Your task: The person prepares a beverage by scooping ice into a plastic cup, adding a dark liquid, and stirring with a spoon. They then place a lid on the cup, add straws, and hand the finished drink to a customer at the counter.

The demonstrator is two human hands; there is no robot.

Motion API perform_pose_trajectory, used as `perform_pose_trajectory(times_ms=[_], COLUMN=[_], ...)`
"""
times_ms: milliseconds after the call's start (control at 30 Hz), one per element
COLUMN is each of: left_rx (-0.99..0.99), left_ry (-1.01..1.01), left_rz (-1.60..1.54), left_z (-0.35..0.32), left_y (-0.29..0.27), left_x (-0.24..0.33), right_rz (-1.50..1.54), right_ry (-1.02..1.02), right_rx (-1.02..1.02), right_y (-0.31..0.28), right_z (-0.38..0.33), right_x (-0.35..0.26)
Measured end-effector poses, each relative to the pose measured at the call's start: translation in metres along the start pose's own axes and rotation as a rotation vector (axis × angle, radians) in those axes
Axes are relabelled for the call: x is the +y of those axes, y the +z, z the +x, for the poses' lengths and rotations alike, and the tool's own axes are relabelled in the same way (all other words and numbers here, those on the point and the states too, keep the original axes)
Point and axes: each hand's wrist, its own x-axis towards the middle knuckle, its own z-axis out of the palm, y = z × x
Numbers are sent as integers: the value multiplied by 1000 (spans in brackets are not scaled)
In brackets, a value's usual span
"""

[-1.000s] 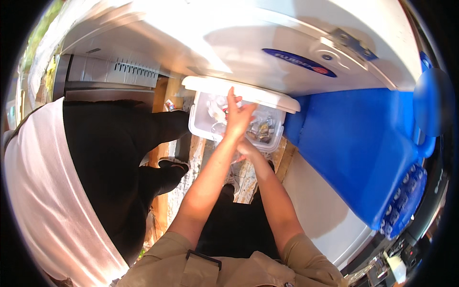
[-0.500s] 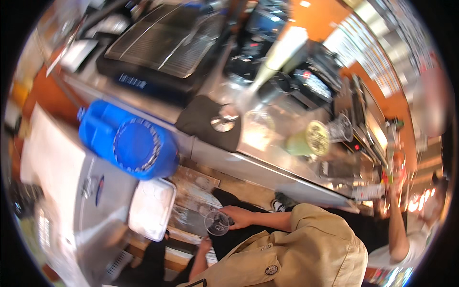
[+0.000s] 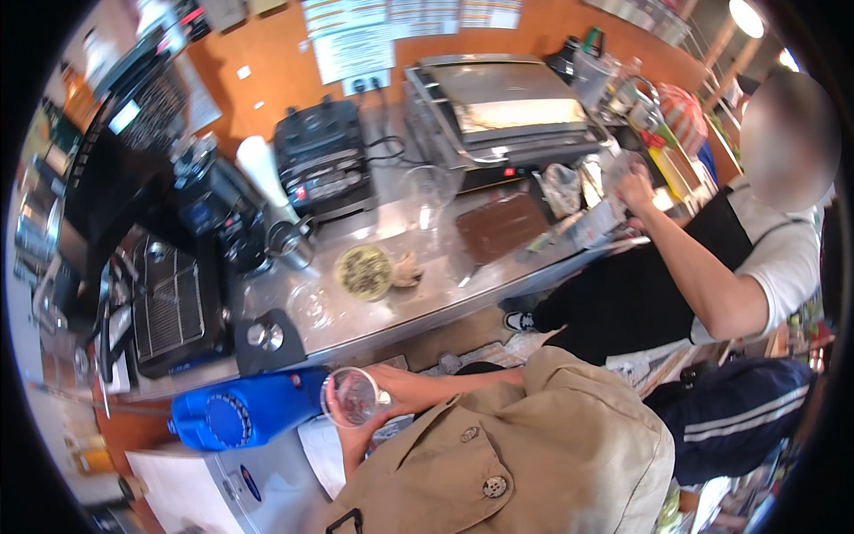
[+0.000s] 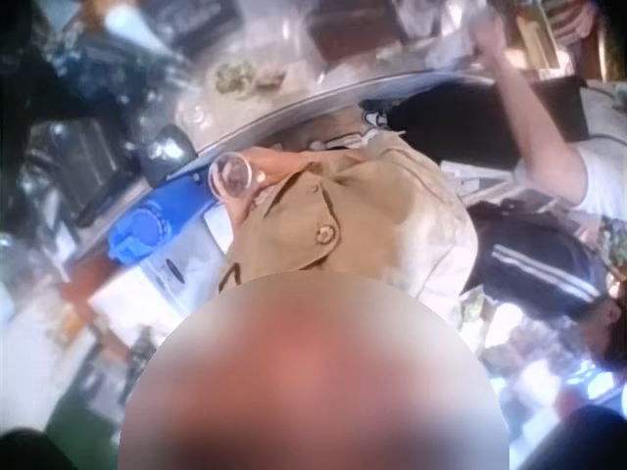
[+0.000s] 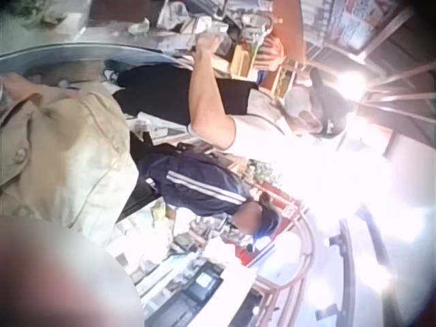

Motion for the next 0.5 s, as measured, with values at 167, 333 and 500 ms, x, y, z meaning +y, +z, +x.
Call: perform_pose_trajectory(times_ms=[167, 333, 500], left_rx=[-106, -259, -648], left_ry=[36, 77, 48], left_rz=[62, -66, -214], left_z=[30, 51, 74], left_y=[36, 54, 65], left_x=[35, 67, 81], right_rz=[-162, -222, -293], right_ry=[71, 225, 275], right_rx=[-61, -182, -2], right_y=[-73, -124, -130], right_z=[-25, -72, -91], right_x=[-28, -36, -66])
